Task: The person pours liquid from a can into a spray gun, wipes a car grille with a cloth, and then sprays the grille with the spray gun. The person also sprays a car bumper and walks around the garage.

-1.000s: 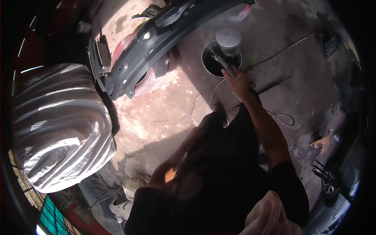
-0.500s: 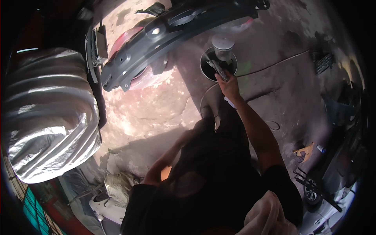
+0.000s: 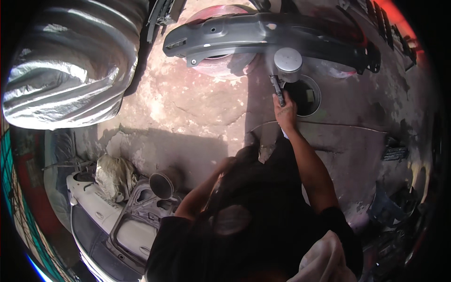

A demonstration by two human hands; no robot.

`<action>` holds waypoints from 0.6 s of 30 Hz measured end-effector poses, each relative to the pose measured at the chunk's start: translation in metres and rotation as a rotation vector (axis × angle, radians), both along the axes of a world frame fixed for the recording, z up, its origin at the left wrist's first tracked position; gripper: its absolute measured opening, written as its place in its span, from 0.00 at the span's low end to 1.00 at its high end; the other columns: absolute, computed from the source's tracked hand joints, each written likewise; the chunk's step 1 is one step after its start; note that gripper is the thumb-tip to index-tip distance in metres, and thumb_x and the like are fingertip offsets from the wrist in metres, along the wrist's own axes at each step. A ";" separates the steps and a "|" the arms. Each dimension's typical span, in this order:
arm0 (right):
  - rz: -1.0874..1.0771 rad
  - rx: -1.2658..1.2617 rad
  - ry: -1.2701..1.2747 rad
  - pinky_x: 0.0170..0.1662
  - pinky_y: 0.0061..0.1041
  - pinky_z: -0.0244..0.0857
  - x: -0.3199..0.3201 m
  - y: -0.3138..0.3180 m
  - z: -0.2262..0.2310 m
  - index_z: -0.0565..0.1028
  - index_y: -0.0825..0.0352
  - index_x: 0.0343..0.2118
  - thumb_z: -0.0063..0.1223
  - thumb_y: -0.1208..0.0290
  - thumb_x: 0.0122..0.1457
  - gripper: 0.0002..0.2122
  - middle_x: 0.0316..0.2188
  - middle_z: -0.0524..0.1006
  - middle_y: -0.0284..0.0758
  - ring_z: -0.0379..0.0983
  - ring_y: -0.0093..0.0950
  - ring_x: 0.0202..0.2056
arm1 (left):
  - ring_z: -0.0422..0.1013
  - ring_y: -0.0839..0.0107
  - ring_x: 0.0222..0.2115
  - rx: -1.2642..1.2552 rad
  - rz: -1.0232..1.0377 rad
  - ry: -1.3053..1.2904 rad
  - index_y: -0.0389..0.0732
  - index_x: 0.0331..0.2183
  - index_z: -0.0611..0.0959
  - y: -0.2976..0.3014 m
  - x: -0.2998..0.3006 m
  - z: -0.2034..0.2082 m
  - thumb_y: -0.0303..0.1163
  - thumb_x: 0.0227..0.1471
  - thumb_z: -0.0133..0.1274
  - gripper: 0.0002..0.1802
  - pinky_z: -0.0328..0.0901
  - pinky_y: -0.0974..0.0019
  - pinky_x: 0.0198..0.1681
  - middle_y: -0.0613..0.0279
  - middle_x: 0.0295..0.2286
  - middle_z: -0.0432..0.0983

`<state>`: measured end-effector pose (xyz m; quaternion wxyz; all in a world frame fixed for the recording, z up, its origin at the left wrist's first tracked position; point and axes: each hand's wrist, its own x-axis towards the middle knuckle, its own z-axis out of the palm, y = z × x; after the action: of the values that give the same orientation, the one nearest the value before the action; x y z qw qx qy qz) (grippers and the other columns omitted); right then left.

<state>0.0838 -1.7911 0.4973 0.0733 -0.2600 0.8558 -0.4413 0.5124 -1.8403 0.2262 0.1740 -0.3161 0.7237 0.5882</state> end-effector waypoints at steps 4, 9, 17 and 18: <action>0.274 -0.088 0.012 0.42 0.48 0.70 0.071 -0.107 -0.004 0.76 0.64 0.45 0.59 0.65 0.62 0.12 0.37 0.81 0.47 0.77 0.52 0.40 | 0.77 0.62 0.48 0.071 0.183 -0.101 0.34 0.51 0.84 0.009 0.037 0.054 0.38 0.67 0.51 0.20 0.70 0.59 0.53 0.48 0.47 0.82; 0.562 -0.102 -0.085 0.42 0.42 0.70 0.139 -0.200 0.001 0.73 0.62 0.40 0.53 0.69 0.60 0.07 0.36 0.81 0.43 0.77 0.48 0.38 | 0.78 0.65 0.44 0.113 0.400 -0.174 0.35 0.50 0.85 0.036 0.091 0.108 0.37 0.67 0.52 0.18 0.71 0.61 0.48 0.51 0.43 0.84; 0.691 -0.069 -0.219 0.46 0.43 0.72 0.150 -0.194 0.001 0.76 0.61 0.47 0.57 0.66 0.61 0.13 0.40 0.81 0.42 0.79 0.47 0.41 | 0.81 0.57 0.42 0.030 0.388 -0.271 0.39 0.48 0.85 0.050 0.094 0.120 0.42 0.65 0.52 0.20 0.71 0.56 0.45 0.46 0.39 0.85; 0.592 -0.020 -0.167 0.44 0.43 0.71 0.147 -0.188 0.002 0.75 0.61 0.46 0.57 0.68 0.60 0.12 0.38 0.81 0.43 0.78 0.48 0.40 | 0.81 0.56 0.42 0.019 0.414 -0.205 0.39 0.48 0.86 0.052 0.097 0.106 0.42 0.65 0.52 0.20 0.71 0.56 0.45 0.46 0.39 0.85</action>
<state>0.2307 -1.9788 0.4992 0.2663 -0.4615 0.7293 -0.4292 0.6098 -1.7881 0.3317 0.1253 -0.5145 0.6163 0.5829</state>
